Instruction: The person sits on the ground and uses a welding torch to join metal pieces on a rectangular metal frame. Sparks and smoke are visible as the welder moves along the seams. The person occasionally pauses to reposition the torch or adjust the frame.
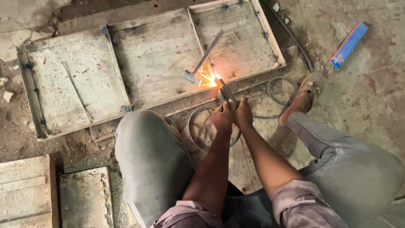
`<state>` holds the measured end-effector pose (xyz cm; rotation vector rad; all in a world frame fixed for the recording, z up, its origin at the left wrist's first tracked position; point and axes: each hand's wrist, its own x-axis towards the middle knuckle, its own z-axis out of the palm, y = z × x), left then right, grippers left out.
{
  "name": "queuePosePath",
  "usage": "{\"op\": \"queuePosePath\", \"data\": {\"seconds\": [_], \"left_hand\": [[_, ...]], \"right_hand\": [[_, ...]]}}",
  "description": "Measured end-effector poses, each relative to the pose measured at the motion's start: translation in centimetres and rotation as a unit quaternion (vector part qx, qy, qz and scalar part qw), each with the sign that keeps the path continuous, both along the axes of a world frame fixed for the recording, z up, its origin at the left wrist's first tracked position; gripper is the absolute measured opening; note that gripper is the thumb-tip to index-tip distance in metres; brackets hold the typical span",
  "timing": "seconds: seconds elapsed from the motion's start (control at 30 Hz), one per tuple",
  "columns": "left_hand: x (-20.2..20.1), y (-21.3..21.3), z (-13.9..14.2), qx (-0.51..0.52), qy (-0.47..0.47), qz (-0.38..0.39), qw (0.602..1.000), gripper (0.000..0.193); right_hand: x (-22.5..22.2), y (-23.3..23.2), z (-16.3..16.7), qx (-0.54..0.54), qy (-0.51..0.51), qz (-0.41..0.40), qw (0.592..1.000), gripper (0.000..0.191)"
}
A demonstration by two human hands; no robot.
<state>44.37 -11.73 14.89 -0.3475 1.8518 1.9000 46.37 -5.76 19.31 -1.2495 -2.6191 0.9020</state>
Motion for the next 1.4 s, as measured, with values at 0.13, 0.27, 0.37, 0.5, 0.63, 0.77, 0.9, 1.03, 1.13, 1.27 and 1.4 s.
{"op": "queuePosePath", "data": {"seconds": [0.13,0.27,0.37,0.5,0.63,0.77,0.9,1.03,1.13,1.27,1.4], "left_hand": [[0.0,0.1,0.3,-0.056,-0.015,0.02,0.998,0.039],[0.2,0.3,-1.0,-0.033,-0.019,0.024,0.999,0.039],[0.3,0.3,-2.2,-0.077,-0.024,0.003,0.997,0.039],[0.1,0.4,-2.4,-0.068,0.232,-0.028,0.97,0.037],[-1.2,1.1,-0.9,-0.097,0.215,-0.009,0.972,0.036],[-2.3,0.8,0.6,-0.215,0.287,-0.054,0.932,0.035],[-1.5,0.5,0.6,-0.245,0.299,-0.074,0.919,0.039],[-0.9,0.7,0.6,-0.203,0.355,-0.112,0.906,0.034],[-0.6,1.0,1.0,-0.222,0.417,-0.119,0.873,0.031],[-0.7,1.3,2.7,-0.206,0.406,-0.223,0.862,0.028],[-0.5,1.9,6.4,-0.179,0.367,-0.314,0.857,0.032]], "right_hand": [[-0.1,-0.2,0.1,0.032,-0.025,-0.001,0.999,0.062],[-0.5,-0.6,0.8,0.022,-0.055,-0.012,0.998,0.061],[-0.4,-0.8,1.5,0.026,-0.055,-0.013,0.998,0.066],[0.0,-0.6,1.6,0.074,0.048,0.016,0.996,0.088],[-1.1,0.1,1.4,-0.039,0.118,-0.049,0.991,0.064],[-2.1,0.5,2.5,-0.16,0.124,-0.066,0.977,0.079],[-1.0,0.5,4.5,-0.443,0.118,-0.095,0.883,0.082],[-0.2,0.3,7.7,-0.617,0.102,-0.096,0.775,0.06],[0.1,0.9,8.5,-0.643,0.081,-0.13,0.75,0.049],[-0.1,2.6,8.1,-0.685,0.131,-0.131,0.705,0.026],[1.0,4.1,8.3,-0.689,0.227,-0.2,0.658,0.014]]}}
